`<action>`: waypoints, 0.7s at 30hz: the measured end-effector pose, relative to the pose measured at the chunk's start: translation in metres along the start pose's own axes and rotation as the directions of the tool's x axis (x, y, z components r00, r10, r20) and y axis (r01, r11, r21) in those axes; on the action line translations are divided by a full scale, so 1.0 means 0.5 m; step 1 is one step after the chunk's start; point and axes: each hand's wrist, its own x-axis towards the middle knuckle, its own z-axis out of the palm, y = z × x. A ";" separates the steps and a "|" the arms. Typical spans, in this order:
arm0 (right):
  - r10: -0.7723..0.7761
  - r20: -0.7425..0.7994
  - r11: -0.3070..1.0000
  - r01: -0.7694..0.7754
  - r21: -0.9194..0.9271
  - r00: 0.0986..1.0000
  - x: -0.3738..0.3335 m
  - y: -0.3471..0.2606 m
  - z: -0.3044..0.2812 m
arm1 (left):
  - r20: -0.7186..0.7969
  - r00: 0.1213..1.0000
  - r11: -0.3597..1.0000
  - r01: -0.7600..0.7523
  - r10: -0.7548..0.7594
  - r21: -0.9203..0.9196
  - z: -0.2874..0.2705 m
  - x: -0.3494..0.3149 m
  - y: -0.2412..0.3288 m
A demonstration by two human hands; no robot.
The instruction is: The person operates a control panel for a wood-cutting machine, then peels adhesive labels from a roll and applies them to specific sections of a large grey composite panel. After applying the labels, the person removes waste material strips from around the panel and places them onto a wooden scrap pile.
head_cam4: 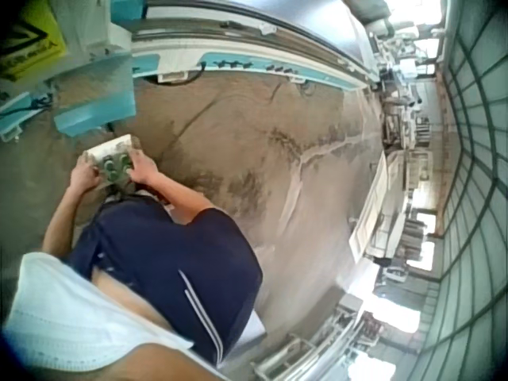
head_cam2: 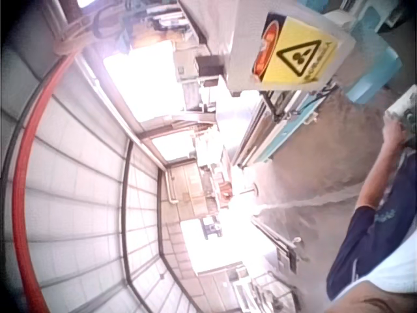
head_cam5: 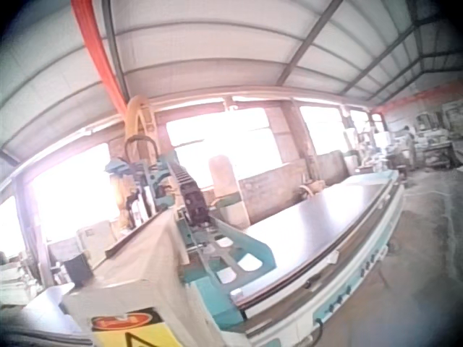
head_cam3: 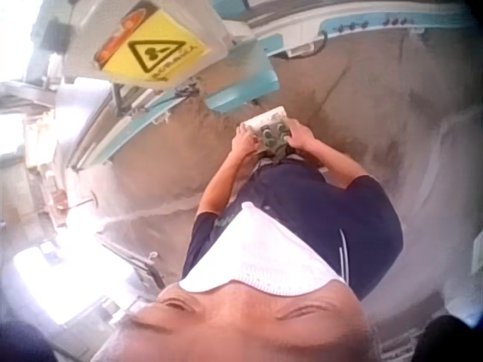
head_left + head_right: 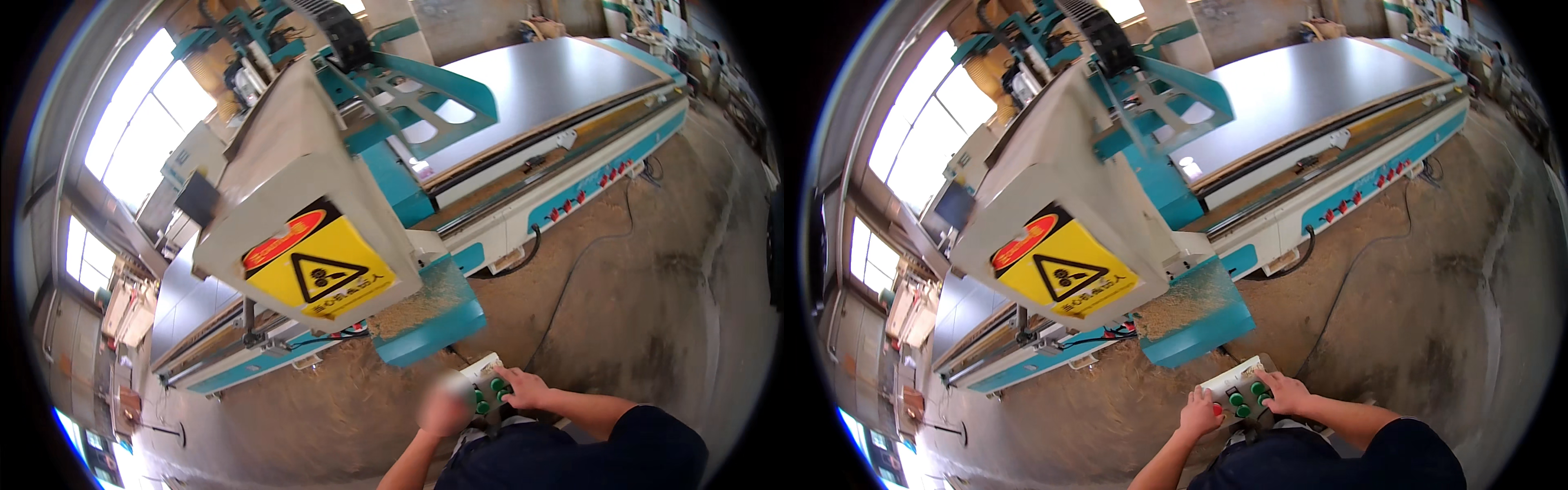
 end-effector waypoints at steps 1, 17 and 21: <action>0.001 -0.001 1.000 -0.001 -0.002 1.000 -0.001 0.000 -0.001 | 0.029 0.999 1.000 0.023 -0.023 0.004 -0.001 0.003 0.002; -0.101 -0.179 0.985 0.123 0.121 0.979 0.006 0.027 0.006 | -0.052 0.994 0.995 -0.098 0.097 -0.032 0.026 0.024 -0.030; 0.299 -0.182 0.828 -0.160 0.537 0.937 -0.054 0.059 0.026 | 0.094 0.995 0.998 -0.026 0.031 -0.050 0.039 0.040 -0.067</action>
